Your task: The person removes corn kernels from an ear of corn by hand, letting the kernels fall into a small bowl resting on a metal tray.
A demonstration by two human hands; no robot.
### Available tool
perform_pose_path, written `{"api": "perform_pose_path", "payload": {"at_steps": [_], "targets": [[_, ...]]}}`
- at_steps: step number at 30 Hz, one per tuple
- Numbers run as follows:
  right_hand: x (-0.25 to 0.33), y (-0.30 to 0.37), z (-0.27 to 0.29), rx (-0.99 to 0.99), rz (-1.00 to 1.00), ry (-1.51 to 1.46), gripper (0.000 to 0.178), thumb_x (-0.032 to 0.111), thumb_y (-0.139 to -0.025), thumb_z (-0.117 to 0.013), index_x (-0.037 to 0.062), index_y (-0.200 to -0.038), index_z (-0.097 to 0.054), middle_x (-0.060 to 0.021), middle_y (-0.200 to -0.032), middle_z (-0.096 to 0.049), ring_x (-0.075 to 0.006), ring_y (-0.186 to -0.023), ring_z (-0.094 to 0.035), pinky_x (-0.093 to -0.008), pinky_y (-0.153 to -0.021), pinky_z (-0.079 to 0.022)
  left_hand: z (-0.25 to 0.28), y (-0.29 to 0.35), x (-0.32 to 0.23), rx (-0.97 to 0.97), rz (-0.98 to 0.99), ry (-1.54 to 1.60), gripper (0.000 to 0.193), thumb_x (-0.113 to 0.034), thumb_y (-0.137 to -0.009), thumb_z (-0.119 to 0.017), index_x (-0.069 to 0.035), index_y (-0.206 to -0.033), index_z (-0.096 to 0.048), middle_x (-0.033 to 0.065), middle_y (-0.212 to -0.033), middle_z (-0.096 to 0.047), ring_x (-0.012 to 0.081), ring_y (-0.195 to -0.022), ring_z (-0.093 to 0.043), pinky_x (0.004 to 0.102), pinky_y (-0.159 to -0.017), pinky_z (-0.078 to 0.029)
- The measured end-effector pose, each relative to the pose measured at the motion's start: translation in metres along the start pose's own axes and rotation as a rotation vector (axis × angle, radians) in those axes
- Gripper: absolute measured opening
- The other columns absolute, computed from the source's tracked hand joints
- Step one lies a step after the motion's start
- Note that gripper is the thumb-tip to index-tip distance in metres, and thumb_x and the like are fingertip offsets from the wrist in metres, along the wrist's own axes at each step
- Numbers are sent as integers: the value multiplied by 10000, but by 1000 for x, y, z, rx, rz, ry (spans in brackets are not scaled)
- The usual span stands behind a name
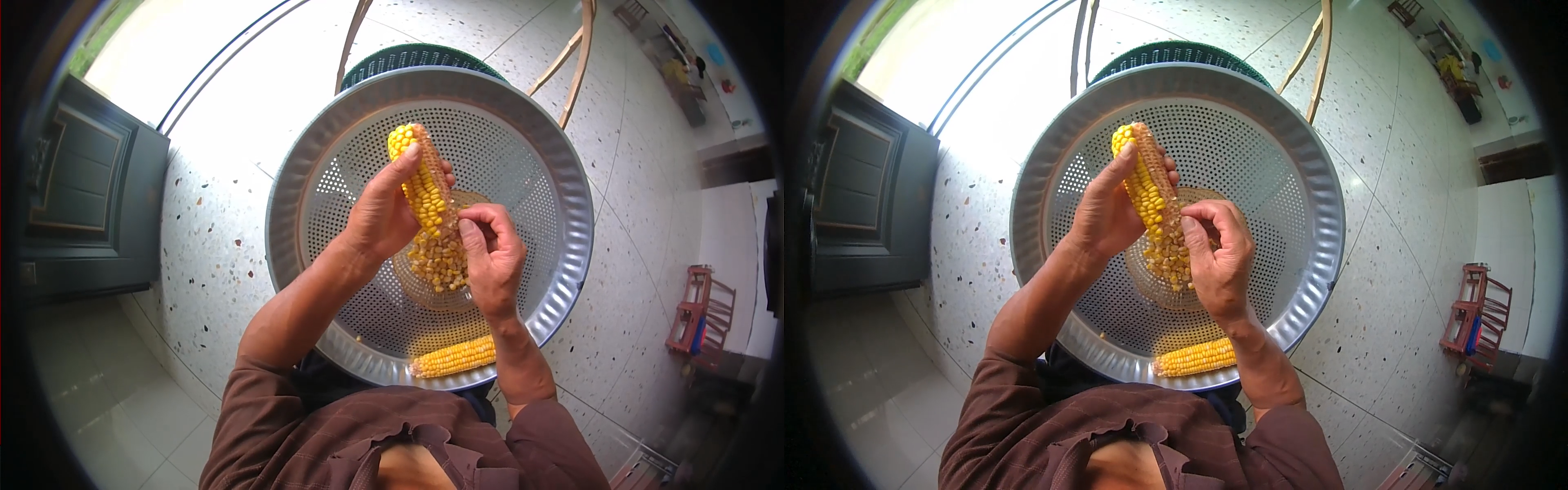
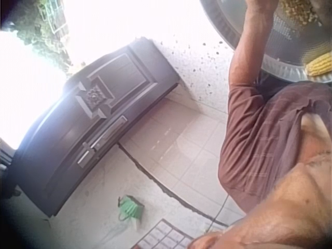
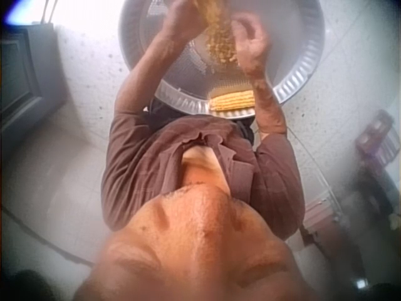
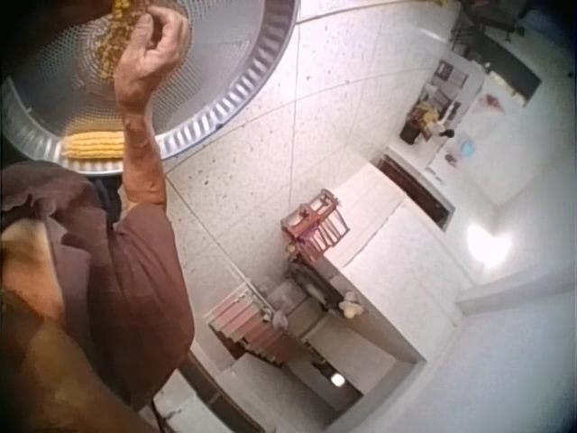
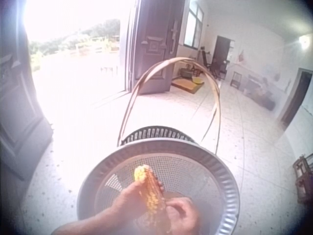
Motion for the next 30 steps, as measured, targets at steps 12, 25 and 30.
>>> {"api": "perform_pose_path", "payload": {"at_steps": [12,25,30], "targets": [[13,0,0,-21,92,88,138,81,-932,-770,-9,-999,-690,-56,-984,-655,-121,-813,-648,-253,-726,-554,-3,2,4,80,-1,-113,550,-405,-963,-729,-69,-1333,-500,122,-1197,-625,240,-1155,-626,418,-988,-561],[7,3,0,-3,-65,74,123,49,-937,-759,-15,-995,-671,-22,-906,-650,-72,-721,-620,-231,-644,-529,-6,1,7,95,-19,-202,633,-412,-898,-808,-86,-1335,-488,106,-1176,-617,225,-1140,-618,414,-1003,-544],[8,3,-1,9,-182,-106,134,47,-965,-733,-34,-1034,-652,-12,-900,-675,-48,-755,-633,-212,-686,-538,-5,0,7,83,-30,-203,625,-396,-894,-816,-80,-1327,-494,109,-1167,-626,220,-1132,-624,409,-997,-546]]}}
Point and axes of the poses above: each hand's wrist, its own y-axis away from the middle knuckle, its own z-axis out of the back of the hand, x = y × z, the point moved 1 cm from there along -y, towards the middle knuckle
